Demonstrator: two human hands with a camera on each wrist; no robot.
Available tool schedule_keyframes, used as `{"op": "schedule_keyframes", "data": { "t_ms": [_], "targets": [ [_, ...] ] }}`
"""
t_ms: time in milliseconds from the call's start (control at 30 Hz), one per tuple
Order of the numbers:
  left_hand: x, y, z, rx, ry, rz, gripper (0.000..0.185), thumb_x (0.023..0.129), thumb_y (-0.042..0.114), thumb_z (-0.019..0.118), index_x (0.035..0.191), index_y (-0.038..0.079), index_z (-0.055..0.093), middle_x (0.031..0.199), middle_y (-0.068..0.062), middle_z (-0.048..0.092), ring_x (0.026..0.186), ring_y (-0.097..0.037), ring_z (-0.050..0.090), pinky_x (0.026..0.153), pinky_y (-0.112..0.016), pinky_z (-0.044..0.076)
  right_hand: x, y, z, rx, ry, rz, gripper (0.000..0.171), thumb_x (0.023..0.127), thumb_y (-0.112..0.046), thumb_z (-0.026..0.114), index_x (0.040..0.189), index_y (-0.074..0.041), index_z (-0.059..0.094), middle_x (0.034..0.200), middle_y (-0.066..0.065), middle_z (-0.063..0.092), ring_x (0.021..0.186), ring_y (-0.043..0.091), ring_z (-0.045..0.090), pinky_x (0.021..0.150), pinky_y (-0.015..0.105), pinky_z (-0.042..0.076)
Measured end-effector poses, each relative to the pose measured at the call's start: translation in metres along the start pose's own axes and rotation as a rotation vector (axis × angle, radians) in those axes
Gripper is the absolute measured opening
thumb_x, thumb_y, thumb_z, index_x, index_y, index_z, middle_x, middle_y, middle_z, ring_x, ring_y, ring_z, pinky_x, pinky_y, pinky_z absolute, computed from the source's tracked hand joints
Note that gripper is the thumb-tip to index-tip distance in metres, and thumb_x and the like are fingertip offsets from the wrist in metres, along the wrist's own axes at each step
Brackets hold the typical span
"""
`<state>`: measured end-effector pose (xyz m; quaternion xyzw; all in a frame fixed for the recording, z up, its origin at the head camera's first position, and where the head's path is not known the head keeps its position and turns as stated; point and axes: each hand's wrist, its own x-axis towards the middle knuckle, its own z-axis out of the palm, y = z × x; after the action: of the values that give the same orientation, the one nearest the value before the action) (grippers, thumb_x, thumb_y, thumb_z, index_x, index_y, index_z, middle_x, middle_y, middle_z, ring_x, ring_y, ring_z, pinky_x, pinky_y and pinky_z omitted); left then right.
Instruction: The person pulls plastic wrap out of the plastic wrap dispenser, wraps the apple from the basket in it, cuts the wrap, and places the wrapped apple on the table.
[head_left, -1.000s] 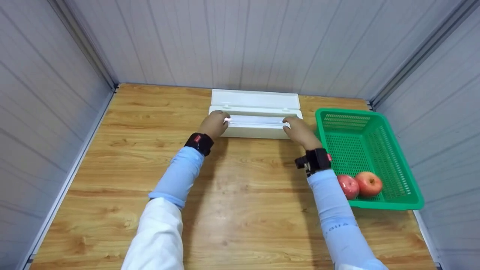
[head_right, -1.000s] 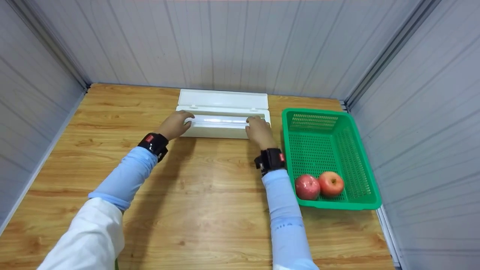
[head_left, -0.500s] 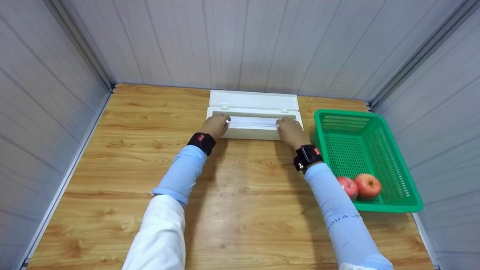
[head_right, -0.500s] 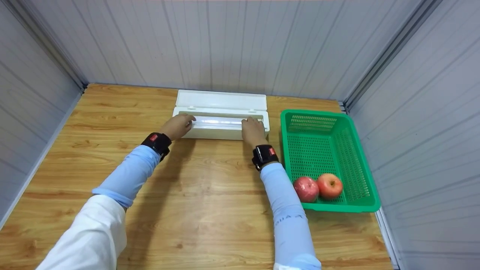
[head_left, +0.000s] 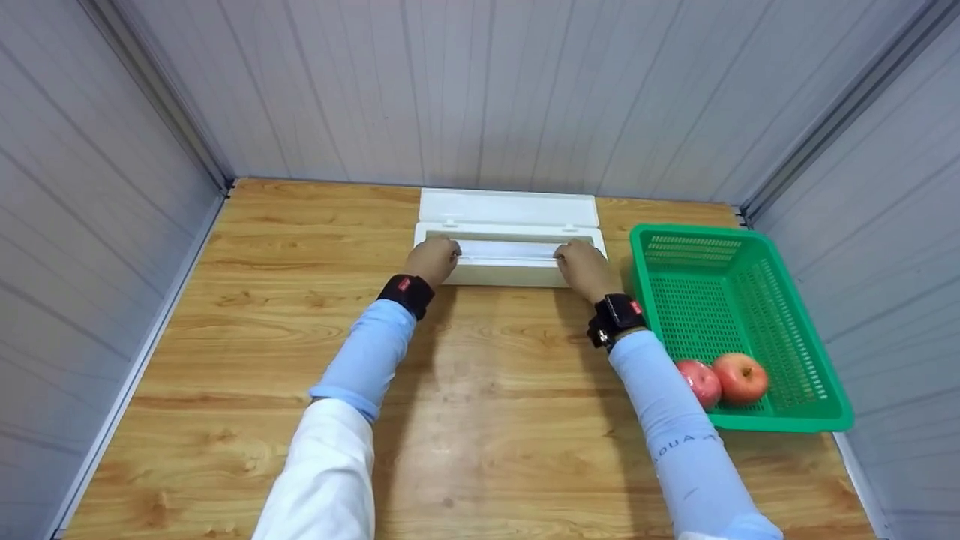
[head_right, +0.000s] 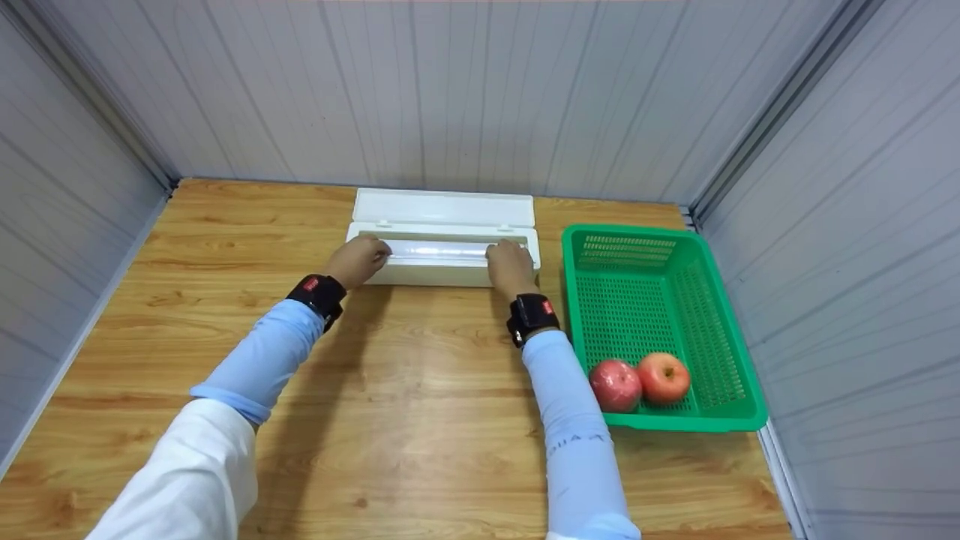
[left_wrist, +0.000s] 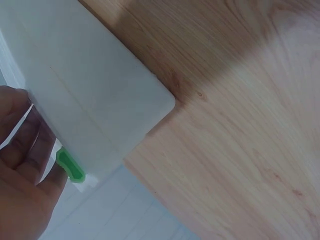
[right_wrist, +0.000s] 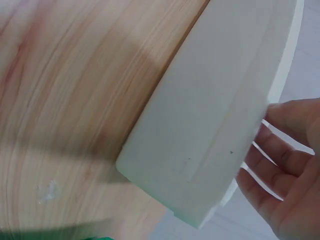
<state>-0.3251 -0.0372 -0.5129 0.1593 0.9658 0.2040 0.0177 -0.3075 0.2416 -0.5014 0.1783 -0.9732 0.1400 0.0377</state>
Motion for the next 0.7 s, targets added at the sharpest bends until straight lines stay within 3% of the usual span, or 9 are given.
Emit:
{"op": "schedule_keyframes", "data": {
  "t_ms": [33, 133, 300, 433, 700],
  "targets": [
    [0.005, -0.012, 0.007, -0.025, 0.007, 0.056, 0.02, 0.091, 0.007, 0.057, 0.104, 0.001, 0.07, 0.105, -0.015, 0.069, 0.099, -0.028, 0.065, 0.087, -0.038, 0.053, -0.001, 0.001, 0.0, 0.013, 0.009, 0.006, 0.021, 0.094, -0.007, 0.053, 0.102, 0.001, 0.07, 0.102, 0.018, 0.068, 0.099, 0.033, 0.061, 0.088, 0.045, 0.05],
    [0.01, -0.015, 0.012, -0.047, 0.011, 0.046, 0.019, 0.09, 0.007, 0.057, 0.103, 0.003, 0.071, 0.104, -0.012, 0.07, 0.098, -0.026, 0.065, 0.087, -0.035, 0.052, -0.002, 0.003, 0.002, 0.038, 0.033, 0.024, 0.019, 0.093, -0.008, 0.055, 0.101, 0.0, 0.071, 0.102, 0.018, 0.068, 0.1, 0.033, 0.062, 0.087, 0.045, 0.051],
    [0.0, -0.005, 0.001, -0.095, 0.051, 0.036, 0.017, 0.091, 0.006, 0.056, 0.098, 0.0, 0.071, 0.101, -0.013, 0.071, 0.098, -0.027, 0.066, 0.088, -0.038, 0.052, 0.001, 0.004, 0.005, 0.064, 0.067, 0.052, 0.017, 0.093, -0.01, 0.058, 0.097, -0.001, 0.072, 0.1, 0.016, 0.07, 0.098, 0.032, 0.064, 0.086, 0.045, 0.052],
    [-0.004, -0.002, -0.002, -0.065, 0.087, 0.027, 0.018, 0.091, 0.007, 0.056, 0.096, 0.0, 0.072, 0.1, -0.012, 0.072, 0.096, -0.026, 0.067, 0.086, -0.037, 0.053, 0.002, 0.003, 0.006, 0.068, 0.076, 0.071, 0.016, 0.093, -0.011, 0.059, 0.097, -0.001, 0.071, 0.1, 0.016, 0.07, 0.096, 0.032, 0.064, 0.085, 0.044, 0.052],
    [-0.004, -0.001, -0.002, -0.041, 0.096, -0.001, 0.019, 0.093, 0.01, 0.056, 0.099, 0.002, 0.072, 0.101, -0.012, 0.072, 0.098, -0.026, 0.067, 0.086, -0.038, 0.054, 0.004, 0.003, 0.007, 0.039, 0.091, 0.084, 0.016, 0.092, -0.011, 0.06, 0.097, -0.002, 0.072, 0.099, 0.016, 0.07, 0.095, 0.032, 0.064, 0.083, 0.044, 0.053]
  ]
}}
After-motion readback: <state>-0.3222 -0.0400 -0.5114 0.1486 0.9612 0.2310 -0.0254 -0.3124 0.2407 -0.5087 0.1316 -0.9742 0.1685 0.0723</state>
